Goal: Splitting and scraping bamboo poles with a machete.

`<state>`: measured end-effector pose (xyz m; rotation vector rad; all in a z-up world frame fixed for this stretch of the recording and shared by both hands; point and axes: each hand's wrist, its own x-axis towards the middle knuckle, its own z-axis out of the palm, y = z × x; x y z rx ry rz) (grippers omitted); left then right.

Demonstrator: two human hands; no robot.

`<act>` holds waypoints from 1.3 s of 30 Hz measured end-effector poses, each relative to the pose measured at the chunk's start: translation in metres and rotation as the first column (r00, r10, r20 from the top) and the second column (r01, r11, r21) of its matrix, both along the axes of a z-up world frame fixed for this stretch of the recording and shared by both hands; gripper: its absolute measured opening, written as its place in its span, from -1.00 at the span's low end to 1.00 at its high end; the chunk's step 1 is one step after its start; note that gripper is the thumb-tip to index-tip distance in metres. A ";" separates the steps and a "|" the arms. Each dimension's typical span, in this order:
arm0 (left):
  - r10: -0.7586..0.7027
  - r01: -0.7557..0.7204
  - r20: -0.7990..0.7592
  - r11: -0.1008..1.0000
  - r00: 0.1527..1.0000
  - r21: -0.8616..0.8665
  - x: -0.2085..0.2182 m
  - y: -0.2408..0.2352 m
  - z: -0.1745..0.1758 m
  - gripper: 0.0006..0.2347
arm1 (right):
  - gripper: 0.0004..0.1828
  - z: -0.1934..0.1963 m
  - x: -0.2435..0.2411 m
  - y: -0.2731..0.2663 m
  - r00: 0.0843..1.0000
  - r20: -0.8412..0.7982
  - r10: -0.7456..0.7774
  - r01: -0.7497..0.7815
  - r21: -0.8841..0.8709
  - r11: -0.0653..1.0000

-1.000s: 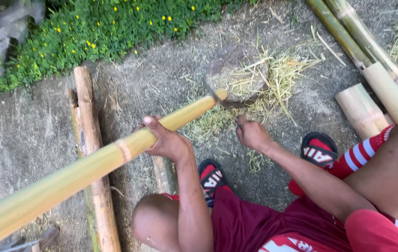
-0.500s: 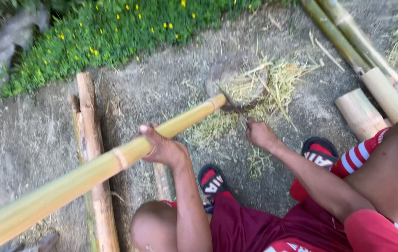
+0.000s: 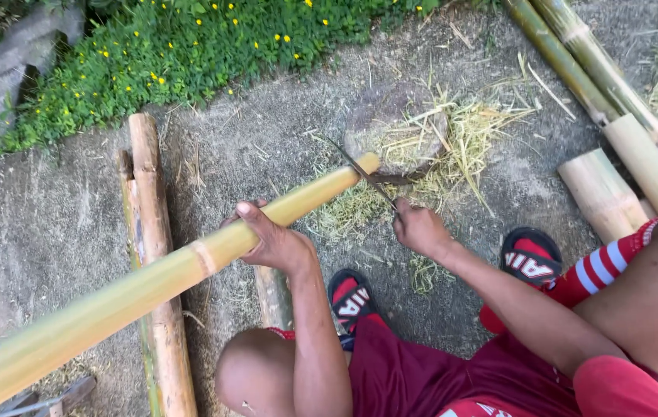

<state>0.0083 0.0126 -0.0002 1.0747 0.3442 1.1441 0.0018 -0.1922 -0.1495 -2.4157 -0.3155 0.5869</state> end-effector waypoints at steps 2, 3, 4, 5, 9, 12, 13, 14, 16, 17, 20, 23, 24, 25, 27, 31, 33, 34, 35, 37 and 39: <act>0.001 -0.001 0.009 1.000 1.000 -0.006 0.002 -0.002 0.002 -0.63 | -0.67 -0.019 0.011 -0.007 0.996 -0.061 -0.072 0.073 0.019 0.997; -0.004 0.005 0.015 1.000 1.000 -0.012 0.001 -0.004 0.004 -0.63 | -0.65 -0.028 0.012 -0.012 0.981 -0.126 -0.147 0.152 0.033 0.988; -0.015 0.016 0.045 1.000 0.999 -0.010 0.004 -0.002 0.001 -0.63 | -0.65 -0.034 0.017 -0.015 0.983 -0.097 -0.158 0.162 0.039 0.986; -0.007 0.008 0.036 1.000 0.999 -0.028 0.008 -0.001 -0.001 -0.64 | -0.65 -0.040 0.022 -0.018 0.988 -0.064 -0.142 0.143 0.002 0.990; -0.001 0.001 0.009 1.000 1.000 -0.029 0.002 0.002 -0.004 -0.65 | -0.60 0.033 0.002 0.001 0.998 -0.013 -0.056 0.055 -0.024 0.998; 0.036 -0.037 -0.027 0.999 0.999 -0.006 0.005 0.003 -0.005 -0.65 | -0.80 -0.088 0.008 -0.005 0.985 0.155 -0.079 0.048 0.195 0.980; 0.041 -0.041 -0.033 0.999 0.999 -0.005 -0.002 0.003 -0.006 -0.65 | -0.80 -0.081 0.003 -0.012 0.986 0.148 -0.074 0.045 0.195 0.980; 0.034 -0.034 -0.043 0.999 0.999 -0.003 0.000 0.002 -0.005 -0.66 | -0.74 -0.072 0.011 -0.019 0.995 -0.014 -0.103 0.104 0.103 0.989; 0.019 -0.019 -0.055 1.000 0.998 0.004 0.001 -0.001 0.001 -0.67 | -0.66 -0.040 0.015 -0.022 0.972 -0.176 -0.155 0.159 0.006 0.987; -0.009 0.009 -0.023 1.000 1.000 -0.009 0.002 -0.003 0.005 -0.71 | -0.65 -0.016 0.013 -0.016 0.955 -0.218 -0.200 0.217 0.059 0.974; -0.053 0.051 0.079 0.998 0.995 0.020 0.001 0.010 -0.008 -0.75 | -0.62 0.012 0.017 -0.010 0.945 -0.247 -0.214 0.251 0.129 0.959; -0.121 0.112 0.157 0.991 0.980 0.068 0.000 0.012 -0.010 -0.73 | -0.55 0.021 0.018 -0.021 0.951 -0.215 -0.223 0.259 0.156 0.953; -0.153 0.142 0.188 0.987 0.970 0.071 0.006 0.010 -0.005 -0.73 | -0.48 0.027 0.024 -0.026 0.954 -0.175 -0.242 0.271 0.168 0.948; -0.164 0.152 0.194 0.986 0.967 0.073 0.008 0.009 -0.004 -0.73 | -0.48 0.023 0.025 -0.027 0.953 -0.170 -0.252 0.281 0.171 0.945; -0.213 0.195 0.263 0.976 0.941 0.092 0.006 0.009 -0.007 -0.70 | -0.73 0.014 0.021 -0.028 0.947 -0.212 -0.240 0.269 0.119 0.956; -0.299 0.243 0.305 0.947 0.904 0.210 0.012 0.008 -0.019 -0.71 | -0.74 -0.001 0.012 -0.024 0.981 -0.072 -0.179 0.191 0.211 0.959; -0.317 0.271 0.244 0.941 0.916 0.204 0.015 0.008 -0.026 -0.74 | -0.71 0.008 0.008 -0.021 0.990 -0.013 -0.138 0.139 0.174 0.975; -0.321 0.276 0.240 0.939 0.916 0.203 0.013 0.009 -0.028 -0.74 | -0.71 0.007 0.006 -0.022 0.990 -0.017 -0.143 0.144 0.173 0.974; -0.319 0.280 0.227 0.941 0.920 0.190 0.012 0.011 -0.029 -0.77 | -0.72 0.006 0.005 -0.023 0.992 -0.018 -0.124 0.125 0.114 0.986; -0.320 0.285 0.218 0.942 0.922 0.179 0.015 0.011 -0.030 -0.79 | -0.73 -0.003 0.010 -0.027 0.994 -0.015 -0.108 0.109 0.055 0.993; -0.326 0.293 0.209 0.940 0.922 0.173 0.012 0.010 -0.028 -0.79 | -0.75 -0.019 0.012 -0.032 0.987 -0.087 -0.132 0.140 0.088 0.986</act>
